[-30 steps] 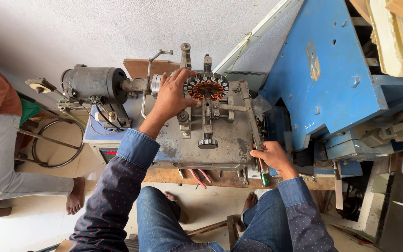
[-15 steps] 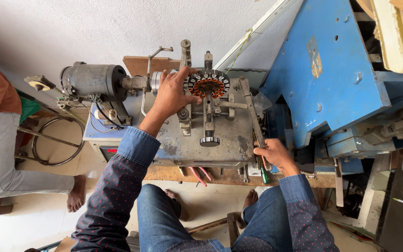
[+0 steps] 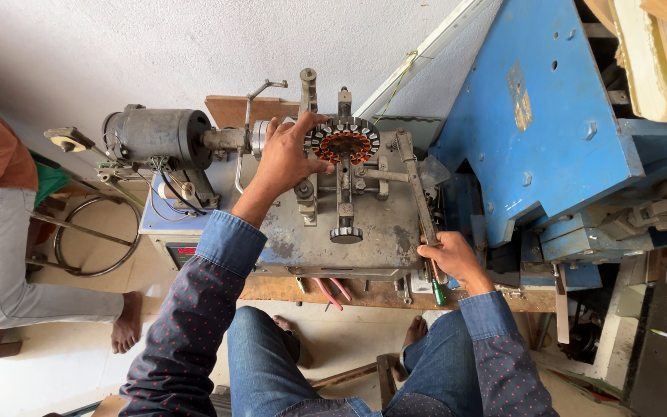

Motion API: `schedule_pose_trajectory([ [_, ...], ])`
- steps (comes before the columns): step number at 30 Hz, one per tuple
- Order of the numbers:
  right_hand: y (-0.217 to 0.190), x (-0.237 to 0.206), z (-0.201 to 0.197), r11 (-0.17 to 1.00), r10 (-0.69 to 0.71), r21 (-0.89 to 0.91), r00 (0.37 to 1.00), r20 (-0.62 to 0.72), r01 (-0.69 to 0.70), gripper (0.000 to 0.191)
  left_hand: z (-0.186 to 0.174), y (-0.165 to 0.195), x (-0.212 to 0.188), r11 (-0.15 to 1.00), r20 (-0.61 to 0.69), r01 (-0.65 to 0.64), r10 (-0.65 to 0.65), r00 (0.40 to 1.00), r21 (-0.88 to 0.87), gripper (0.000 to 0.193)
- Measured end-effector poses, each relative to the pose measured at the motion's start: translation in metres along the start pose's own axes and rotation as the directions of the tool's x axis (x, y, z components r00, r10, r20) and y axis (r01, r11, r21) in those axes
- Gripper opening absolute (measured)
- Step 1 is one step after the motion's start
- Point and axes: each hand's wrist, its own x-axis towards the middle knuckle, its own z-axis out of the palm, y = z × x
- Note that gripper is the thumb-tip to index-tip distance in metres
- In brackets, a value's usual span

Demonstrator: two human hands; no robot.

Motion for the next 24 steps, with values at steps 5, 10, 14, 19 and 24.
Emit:
schedule_pose_trajectory([
  [5, -0.003, -0.007, 0.006, 0.998, -0.004, -0.063, 0.998, -0.065, 0.0, 0.029, 0.0, -0.001, 0.0, 1.0, -0.022, -0.022, 0.022, 1.0, 0.001, 0.087],
  [10, 0.001, -0.002, 0.002, 0.992, 0.079, 0.095, 0.997, 0.004, -0.079, 0.03, 0.001, -0.002, 0.0, 1.0, -0.004, -0.021, 0.021, 1.0, 0.001, 0.086],
  [14, 0.006, 0.006, -0.004, 0.994, 0.06, 0.083, 0.997, 0.05, -0.064, 0.036, 0.002, -0.002, 0.001, 1.0, -0.011, -0.029, 0.029, 1.0, 0.012, 0.087],
  [19, 0.017, 0.009, -0.005, 0.99, 0.067, 0.117, 0.995, 0.069, -0.075, 0.034, 0.001, -0.002, 0.0, 1.0, -0.004, -0.017, 0.017, 1.0, 0.01, 0.085],
  [24, 0.022, 0.011, -0.006, 0.988, 0.055, 0.139, 0.995, 0.077, -0.066, 0.034, 0.0, 0.001, 0.001, 1.0, 0.002, -0.012, 0.012, 1.0, 0.014, 0.085],
])
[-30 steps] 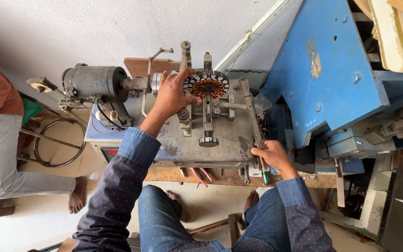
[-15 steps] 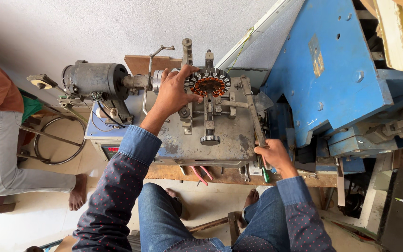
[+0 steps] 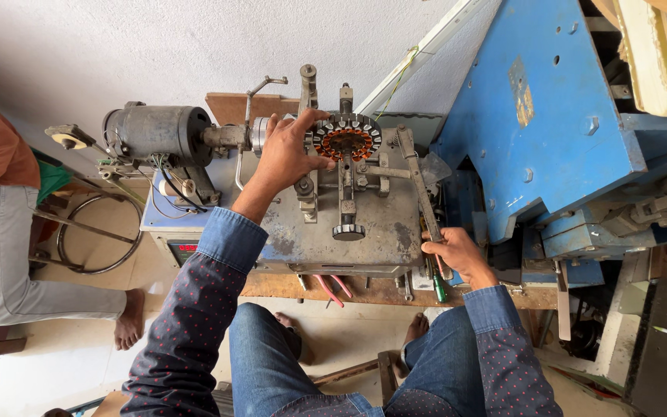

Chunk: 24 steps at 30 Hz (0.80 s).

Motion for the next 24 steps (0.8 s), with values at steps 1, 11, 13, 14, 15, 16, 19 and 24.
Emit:
schedule_pose_trajectory([
  [1, 0.001, 0.0, 0.0, 1.0, 0.002, 0.004, 1.0, 0.001, -0.002, 0.034, 0.0, 0.0, 0.0, 1.0, 0.001, 0.0, 0.0, 1.0, -0.003, 0.085],
  [11, 0.003, 0.001, 0.002, 0.997, -0.028, -0.065, 0.999, -0.016, 0.027, 0.036, -0.001, 0.001, 0.0, 1.0, -0.005, 0.011, -0.011, 1.0, -0.005, 0.086],
  [13, 0.002, 0.001, 0.003, 0.993, -0.053, -0.109, 0.998, -0.027, 0.049, 0.036, -0.001, 0.001, 0.001, 1.0, 0.0, 0.02, -0.02, 1.0, -0.003, 0.086],
  [14, 0.001, 0.001, 0.003, 0.989, -0.065, -0.132, 0.997, -0.03, 0.061, 0.036, -0.001, 0.001, 0.001, 1.0, 0.004, 0.03, -0.03, 1.0, -0.008, 0.086],
  [15, 0.0, 0.0, 0.004, 0.99, -0.064, -0.125, 0.997, -0.03, 0.06, 0.035, -0.001, 0.001, 0.001, 0.999, 0.01, 0.04, -0.04, 0.999, -0.014, 0.086],
  [16, -0.001, -0.002, 0.005, 0.991, -0.064, -0.118, 0.997, -0.033, 0.06, 0.035, -0.001, 0.001, 0.002, 0.999, 0.016, 0.047, -0.046, 0.999, -0.02, 0.086],
  [19, -0.006, -0.007, 0.008, 0.987, -0.048, -0.156, 0.996, -0.075, 0.036, 0.033, -0.001, 0.001, 0.001, 1.0, -0.027, -0.01, 0.01, 1.0, -0.006, 0.086],
  [24, -0.013, -0.014, 0.014, 0.973, -0.117, -0.213, 0.986, -0.118, 0.09, 0.031, -0.001, 0.002, 0.0, 1.0, 0.005, 0.017, -0.017, 1.0, -0.015, 0.086],
])
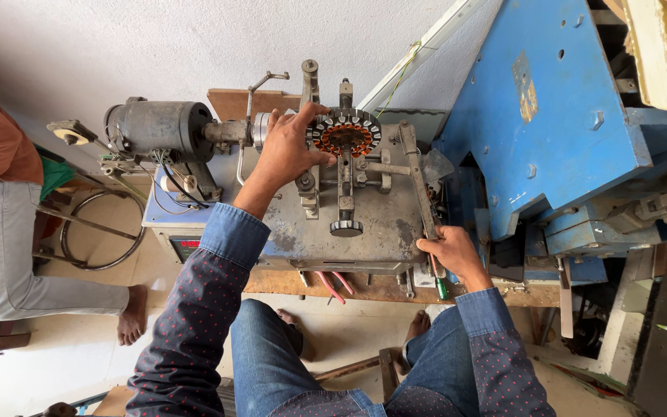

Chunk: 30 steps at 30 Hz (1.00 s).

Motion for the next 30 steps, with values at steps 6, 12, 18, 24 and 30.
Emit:
schedule_pose_trajectory([
  [6, 0.003, 0.001, -0.001, 0.997, 0.07, 0.038, 0.997, 0.023, -0.071, 0.03, 0.0, 0.001, 0.001, 1.0, -0.005, -0.011, 0.011, 1.0, 0.009, 0.085],
  [12, 0.009, 0.012, -0.007, 0.997, 0.031, 0.069, 0.997, 0.074, -0.036, 0.025, 0.0, 0.0, 0.002, 0.999, -0.006, -0.031, 0.031, 1.0, 0.026, 0.086],
  [18, 0.011, 0.011, -0.005, 0.99, 0.033, 0.131, 0.995, 0.095, -0.045, 0.03, 0.002, -0.003, 0.001, 0.999, 0.002, -0.028, 0.028, 1.0, 0.035, 0.087],
  [24, 0.012, 0.008, -0.003, 0.997, 0.021, 0.075, 0.997, 0.073, -0.026, 0.032, 0.004, -0.004, 0.002, 0.999, 0.004, -0.018, 0.018, 1.0, 0.035, 0.087],
  [30, 0.014, 0.007, -0.004, 1.0, 0.001, 0.013, 0.999, 0.037, -0.002, 0.032, 0.004, -0.004, 0.002, 0.999, 0.003, -0.015, 0.015, 1.0, 0.031, 0.088],
])
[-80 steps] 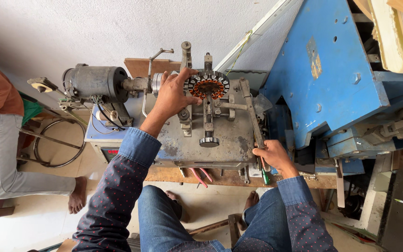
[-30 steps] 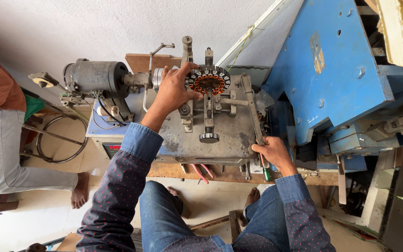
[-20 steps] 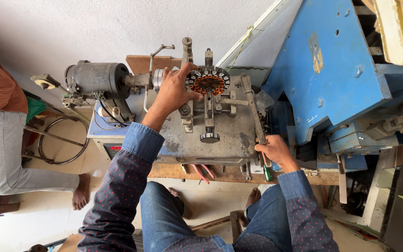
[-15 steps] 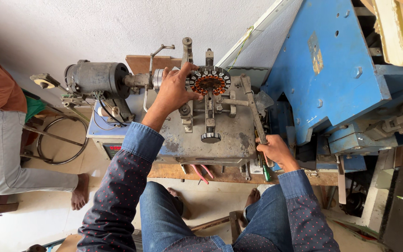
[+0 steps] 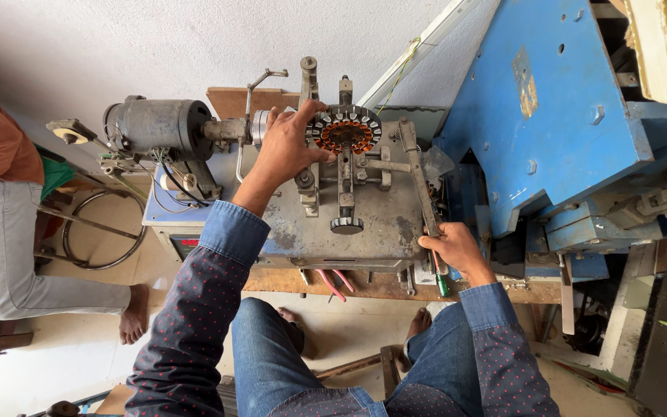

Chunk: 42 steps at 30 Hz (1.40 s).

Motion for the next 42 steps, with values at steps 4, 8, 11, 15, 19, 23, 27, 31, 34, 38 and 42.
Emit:
schedule_pose_trajectory([
  [4, -0.001, 0.0, 0.0, 0.999, 0.025, 0.043, 1.0, 0.014, -0.025, 0.029, 0.0, 0.001, 0.0, 1.0, -0.018, -0.022, 0.022, 1.0, 0.015, 0.087],
  [8, -0.006, -0.001, 0.0, 0.998, 0.023, 0.055, 1.0, 0.011, -0.024, 0.03, -0.001, 0.002, -0.001, 1.0, 0.001, 0.004, -0.004, 1.0, -0.003, 0.087],
  [11, -0.008, -0.003, 0.001, 1.0, 0.016, 0.012, 1.0, -0.003, -0.016, 0.029, -0.002, 0.002, -0.001, 1.0, -0.001, 0.003, -0.003, 1.0, -0.003, 0.087],
  [15, -0.005, -0.004, 0.004, 0.999, 0.035, 0.025, 0.999, -0.032, -0.035, 0.03, -0.003, 0.004, -0.001, 1.0, -0.007, -0.011, 0.011, 1.0, -0.002, 0.085],
  [19, -0.004, -0.001, 0.002, 1.0, 0.016, 0.019, 1.0, -0.025, -0.015, 0.025, -0.002, 0.002, -0.002, 1.0, -0.024, -0.021, 0.021, 1.0, -0.009, 0.086],
  [23, -0.01, -0.002, 0.001, 0.996, 0.083, -0.024, 0.996, -0.025, -0.084, 0.027, -0.001, 0.002, -0.002, 1.0, -0.009, -0.002, 0.002, 1.0, -0.005, 0.086],
  [27, -0.019, -0.01, 0.005, 0.997, 0.045, -0.066, 0.996, -0.076, -0.05, 0.032, -0.004, 0.003, -0.001, 1.0, -0.007, 0.0, 0.0, 1.0, -0.001, 0.087],
  [31, -0.024, -0.015, 0.008, 0.997, 0.045, -0.056, 0.993, -0.106, -0.051, 0.037, -0.007, 0.006, -0.004, 1.0, -0.022, -0.03, 0.03, 0.999, -0.008, 0.086],
  [34, -0.022, -0.017, 0.01, 0.999, 0.034, 0.017, 0.995, -0.095, -0.033, 0.035, -0.01, 0.008, -0.005, 0.997, -0.041, -0.072, 0.072, 0.997, -0.012, 0.086],
  [38, -0.019, -0.018, 0.013, 0.993, 0.022, 0.12, 0.998, -0.064, -0.014, 0.03, -0.011, 0.01, -0.005, 0.999, -0.029, -0.044, 0.044, 0.999, -0.016, 0.085],
  [42, -0.023, -0.017, 0.014, 0.996, 0.015, 0.085, 0.998, -0.066, -0.01, 0.04, -0.011, 0.011, -0.007, 0.999, -0.021, -0.033, 0.033, 0.999, -0.003, 0.084],
])
